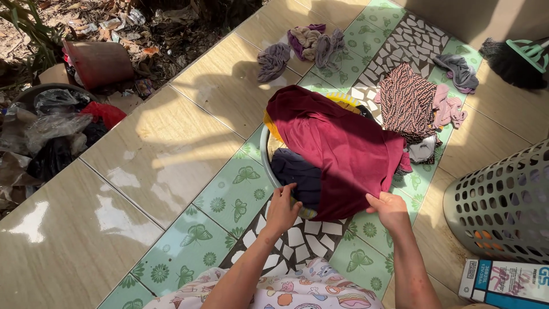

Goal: Hang various pieces of laundry on hangers outdoors.

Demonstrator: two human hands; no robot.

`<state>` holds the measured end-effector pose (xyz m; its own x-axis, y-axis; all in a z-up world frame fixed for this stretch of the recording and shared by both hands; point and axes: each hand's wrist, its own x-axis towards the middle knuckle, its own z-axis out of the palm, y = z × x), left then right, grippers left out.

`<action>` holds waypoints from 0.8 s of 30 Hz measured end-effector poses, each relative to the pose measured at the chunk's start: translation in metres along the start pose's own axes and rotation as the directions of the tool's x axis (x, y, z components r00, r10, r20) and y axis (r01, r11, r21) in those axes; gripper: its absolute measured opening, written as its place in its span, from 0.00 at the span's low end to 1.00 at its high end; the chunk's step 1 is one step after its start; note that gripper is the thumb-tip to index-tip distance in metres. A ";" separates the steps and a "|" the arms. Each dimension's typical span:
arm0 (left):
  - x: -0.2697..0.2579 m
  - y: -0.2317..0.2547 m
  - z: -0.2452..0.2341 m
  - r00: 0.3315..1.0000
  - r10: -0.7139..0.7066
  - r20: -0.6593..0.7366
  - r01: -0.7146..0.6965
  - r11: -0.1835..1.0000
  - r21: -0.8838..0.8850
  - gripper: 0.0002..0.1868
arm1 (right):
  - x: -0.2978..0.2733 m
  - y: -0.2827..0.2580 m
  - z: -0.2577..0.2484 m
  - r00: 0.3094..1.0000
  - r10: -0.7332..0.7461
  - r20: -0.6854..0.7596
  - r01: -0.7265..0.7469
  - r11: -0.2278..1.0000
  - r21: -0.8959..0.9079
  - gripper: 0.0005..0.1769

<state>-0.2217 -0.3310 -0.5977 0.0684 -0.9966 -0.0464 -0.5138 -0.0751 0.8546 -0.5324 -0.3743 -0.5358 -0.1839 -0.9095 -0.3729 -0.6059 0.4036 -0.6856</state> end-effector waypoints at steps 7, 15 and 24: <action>0.025 0.025 0.004 0.968 0.008 0.251 -0.074 0.964 0.256 0.50 | -0.021 -0.007 -0.039 0.920 -0.192 -0.342 0.386 0.593 0.707 0.14; 0.029 -0.021 0.039 0.956 0.109 0.273 -0.258 0.755 0.602 0.10 | 0.029 -0.053 0.023 0.609 -0.684 -0.402 0.699 0.702 -0.135 0.66; 0.024 -0.021 0.034 0.889 0.109 0.446 -0.401 0.655 0.640 0.14 | 0.053 -0.045 0.073 0.759 -0.589 -0.278 0.386 0.750 -0.537 0.23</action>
<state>-0.2382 -0.3547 -0.6346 -0.3762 -0.9092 -0.1785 -0.9115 0.3287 0.2470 -0.4586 -0.4336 -0.5700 0.0022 -0.9557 0.2944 -0.9411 -0.1015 -0.3226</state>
